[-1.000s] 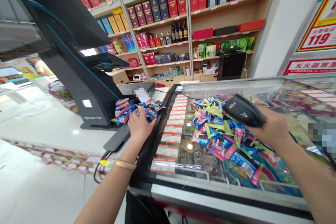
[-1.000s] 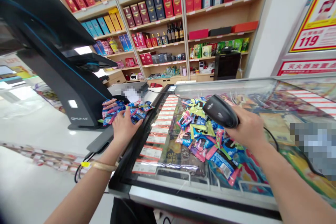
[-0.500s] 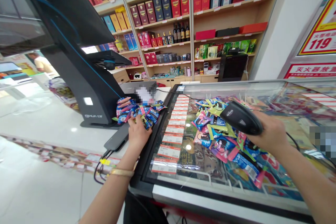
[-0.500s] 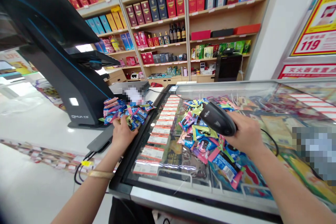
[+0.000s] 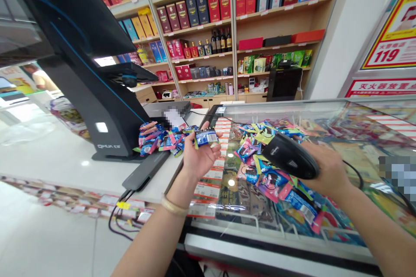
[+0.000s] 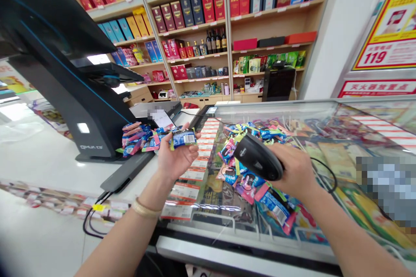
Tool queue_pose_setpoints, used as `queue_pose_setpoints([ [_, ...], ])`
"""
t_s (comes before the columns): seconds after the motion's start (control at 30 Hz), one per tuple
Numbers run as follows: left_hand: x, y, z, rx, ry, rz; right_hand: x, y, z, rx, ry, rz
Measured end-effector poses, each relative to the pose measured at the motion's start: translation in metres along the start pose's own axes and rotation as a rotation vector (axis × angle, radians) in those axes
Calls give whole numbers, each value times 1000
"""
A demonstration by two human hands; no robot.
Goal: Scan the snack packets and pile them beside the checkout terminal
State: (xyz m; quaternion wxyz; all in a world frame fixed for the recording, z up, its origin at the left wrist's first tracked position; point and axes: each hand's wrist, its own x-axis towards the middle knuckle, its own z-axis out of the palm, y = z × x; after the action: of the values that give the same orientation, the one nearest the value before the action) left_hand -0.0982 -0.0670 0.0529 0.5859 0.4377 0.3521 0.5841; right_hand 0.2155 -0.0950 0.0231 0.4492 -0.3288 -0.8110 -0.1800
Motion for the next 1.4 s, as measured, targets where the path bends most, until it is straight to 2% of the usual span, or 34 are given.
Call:
queue_pose_setpoints([
  [0.13,8,-19,34,39,-89,12,0,-2,1,26,-32,7],
  [0.23,7,-34,44,-134,-118,-21,-1,-2,2,36,-80,16],
  [0.43,-1,-50,40,-348,-166,-108,6,-10,0,60,-166,42],
  [0.57,-1,-51,39,-370,-132,-119,9,-13,0,48,-232,83],
  [0.7,-1,-51,40,-382,-145,-126,9,-13,0,60,-264,99],
  [1.1,-2,-51,40,-385,-117,-121,8,-13,2,73,-280,106],
  [1.27,0,-58,37,-296,-124,-63,5,-5,1,57,-212,100],
  [1.4,5,-71,36,24,-84,116,-2,16,-1,-88,-37,138],
])
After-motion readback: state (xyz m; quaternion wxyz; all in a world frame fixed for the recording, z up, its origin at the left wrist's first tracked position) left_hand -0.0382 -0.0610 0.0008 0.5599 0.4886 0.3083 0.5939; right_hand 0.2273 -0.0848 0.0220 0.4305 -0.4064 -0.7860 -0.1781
